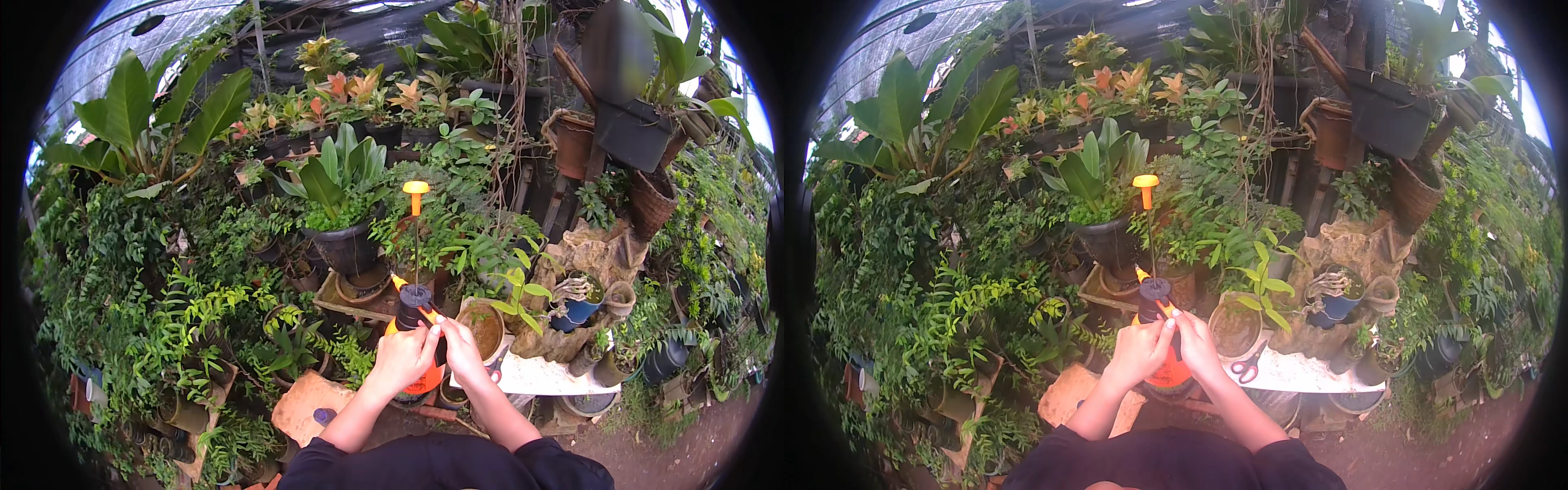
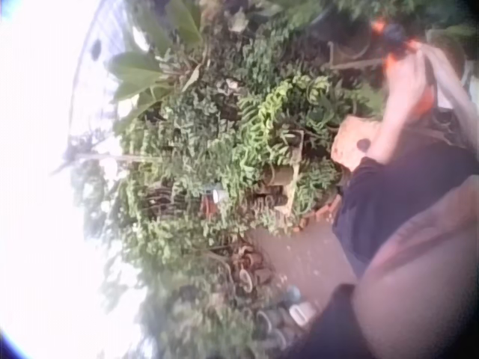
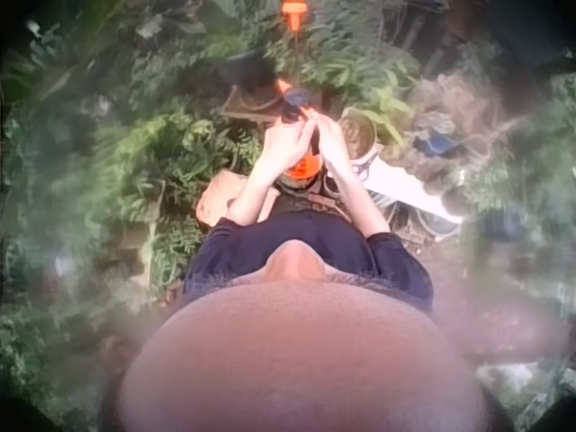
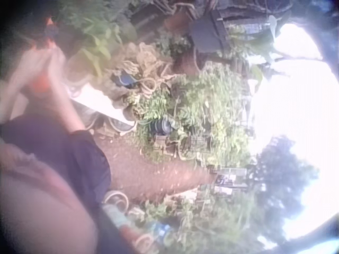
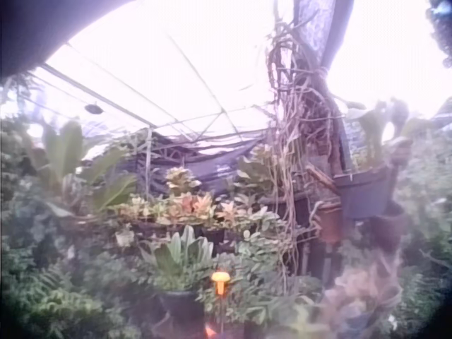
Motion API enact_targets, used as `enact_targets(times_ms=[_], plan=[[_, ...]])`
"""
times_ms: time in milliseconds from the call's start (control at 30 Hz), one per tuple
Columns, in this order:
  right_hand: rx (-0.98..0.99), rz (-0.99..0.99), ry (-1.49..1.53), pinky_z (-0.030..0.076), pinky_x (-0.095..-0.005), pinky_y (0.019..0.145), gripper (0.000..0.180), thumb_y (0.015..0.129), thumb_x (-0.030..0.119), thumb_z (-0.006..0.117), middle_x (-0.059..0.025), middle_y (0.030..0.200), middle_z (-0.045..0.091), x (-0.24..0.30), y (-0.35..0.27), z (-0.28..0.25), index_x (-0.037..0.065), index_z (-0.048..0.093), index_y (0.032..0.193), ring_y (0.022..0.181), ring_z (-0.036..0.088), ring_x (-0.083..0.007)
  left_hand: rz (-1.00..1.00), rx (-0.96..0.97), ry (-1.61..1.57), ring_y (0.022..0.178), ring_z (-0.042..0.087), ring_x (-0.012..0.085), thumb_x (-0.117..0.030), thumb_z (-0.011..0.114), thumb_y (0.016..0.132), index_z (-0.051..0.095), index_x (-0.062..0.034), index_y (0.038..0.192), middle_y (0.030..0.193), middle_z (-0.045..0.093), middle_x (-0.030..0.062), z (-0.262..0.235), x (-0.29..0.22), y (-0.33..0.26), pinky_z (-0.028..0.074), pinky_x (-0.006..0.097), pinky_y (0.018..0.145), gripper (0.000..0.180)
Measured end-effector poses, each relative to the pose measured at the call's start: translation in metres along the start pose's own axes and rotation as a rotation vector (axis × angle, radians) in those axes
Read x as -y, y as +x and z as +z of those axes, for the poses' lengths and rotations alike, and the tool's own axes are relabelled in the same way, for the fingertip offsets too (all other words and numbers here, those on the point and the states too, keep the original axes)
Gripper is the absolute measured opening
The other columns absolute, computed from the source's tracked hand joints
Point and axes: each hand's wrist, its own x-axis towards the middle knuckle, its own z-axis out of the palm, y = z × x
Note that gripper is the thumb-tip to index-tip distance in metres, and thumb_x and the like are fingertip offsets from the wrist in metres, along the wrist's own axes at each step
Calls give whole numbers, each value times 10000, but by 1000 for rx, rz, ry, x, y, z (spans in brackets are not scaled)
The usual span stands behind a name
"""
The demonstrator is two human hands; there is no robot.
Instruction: The person assembles a garden sprayer by attaching the pump handle, nozzle, and spray wand to the orange tank. They tighten the components, test the spray function, and pump the handle to pressurize the sprayer.
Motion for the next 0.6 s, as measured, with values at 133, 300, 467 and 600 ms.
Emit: enact_targets(times_ms=[133,300,467,600], plan=[[18,184,26,419,-253,624,346,1026,298,464,-26,786,585,-1,-2,-4,1,623,949,634,495,-94,33,-113,-79,571,668,204,-196,640,917,675,-24,730,626,674,77,-43,4,8,506,291,551,257],[61,231,-47,293,-187,461,252,940,289,675,59,669,503,6,-11,-2,54,606,883,530,409,-4,225,-479,-205,1129,582,255,-230,693,832,548,-19,1186,1197,625,128,-101,-2,62,415,407,989,437],[-16,48,-297,447,-217,635,257,917,216,699,23,791,647,9,-21,5,-28,699,999,700,550,-35,383,-154,315,1084,569,312,-393,623,892,627,-78,1127,1129,597,128,-114,-42,141,442,428,930,392],[-121,-76,-196,492,-236,728,233,891,116,715,-20,907,706,9,-25,12,-45,699,1058,802,600,-47,283,153,273,777,616,396,-267,507,965,584,10,755,769,607,191,-95,-65,167,484,491,694,356]])
